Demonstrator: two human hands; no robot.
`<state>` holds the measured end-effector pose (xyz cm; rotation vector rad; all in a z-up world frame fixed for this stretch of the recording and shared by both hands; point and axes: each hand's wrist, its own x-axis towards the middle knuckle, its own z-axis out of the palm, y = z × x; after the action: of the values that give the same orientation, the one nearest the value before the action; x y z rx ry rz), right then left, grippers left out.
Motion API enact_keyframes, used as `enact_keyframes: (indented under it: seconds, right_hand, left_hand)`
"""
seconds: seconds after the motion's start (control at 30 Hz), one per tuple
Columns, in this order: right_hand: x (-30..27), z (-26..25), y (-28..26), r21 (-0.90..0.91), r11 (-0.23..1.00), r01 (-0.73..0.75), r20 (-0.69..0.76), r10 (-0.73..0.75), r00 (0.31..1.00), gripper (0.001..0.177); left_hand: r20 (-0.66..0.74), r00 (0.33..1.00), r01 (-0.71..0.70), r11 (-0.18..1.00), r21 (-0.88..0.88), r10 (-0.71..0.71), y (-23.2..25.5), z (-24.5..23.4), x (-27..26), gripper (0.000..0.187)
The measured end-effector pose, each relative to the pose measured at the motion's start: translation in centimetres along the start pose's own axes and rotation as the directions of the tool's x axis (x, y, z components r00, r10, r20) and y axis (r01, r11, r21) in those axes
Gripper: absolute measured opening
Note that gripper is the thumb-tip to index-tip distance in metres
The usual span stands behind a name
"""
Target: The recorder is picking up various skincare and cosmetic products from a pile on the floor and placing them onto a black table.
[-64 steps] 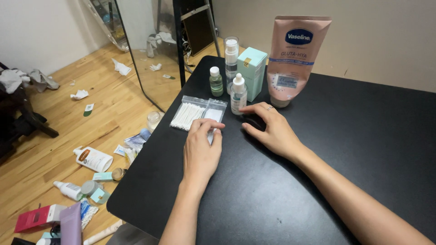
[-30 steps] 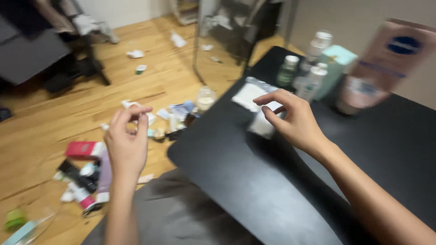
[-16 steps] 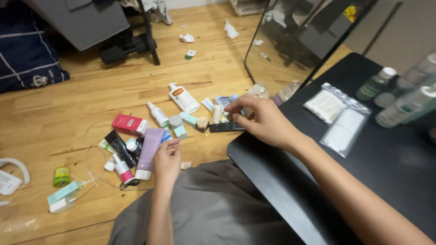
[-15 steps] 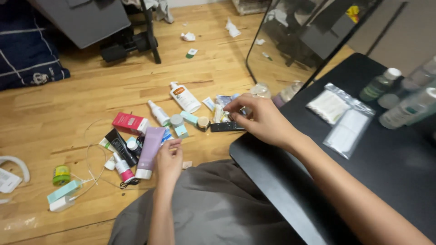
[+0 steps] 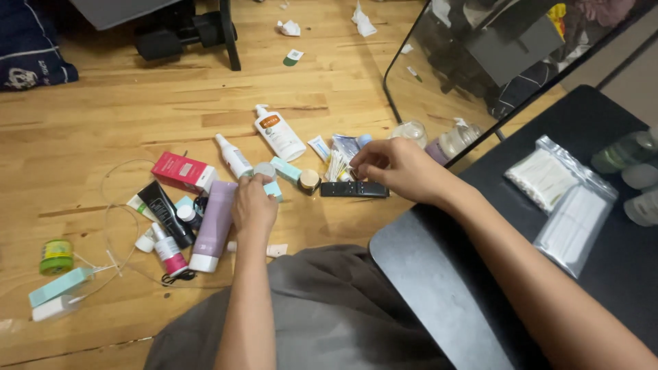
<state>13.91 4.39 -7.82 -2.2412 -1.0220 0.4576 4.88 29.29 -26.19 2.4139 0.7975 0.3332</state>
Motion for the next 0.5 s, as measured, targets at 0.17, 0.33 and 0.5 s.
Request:
enact_keyframes:
  seconds: [0.17, 0.33, 0.5]
  right_hand:
    - [-0.7, 0.6, -1.3, -0.125, 0.992, 0.034, 0.005, -0.034, 0.999, 0.022]
    - [-0.7, 0.7, -1.5, -0.190, 0.981, 0.039, 0.012, -0.038, 0.999, 0.022]
    - [-0.8, 0.8, -1.5, -0.229, 0.973, -0.002, 0.016, 0.006, 1.000, 0.023]
  left_hand:
    - [0.096, 0.989, 0.112, 0.994, 0.001, -0.111, -0.8, 1.7, 0.3, 0.055]
    - [0.124, 0.984, 0.131, 0.991, -0.032, -0.126, -1.4, 2.1, 0.3, 0.057]
    - [0.095, 0.986, 0.139, 0.990, -0.010, -0.138, -1.7, 2.7, 0.7, 0.051]
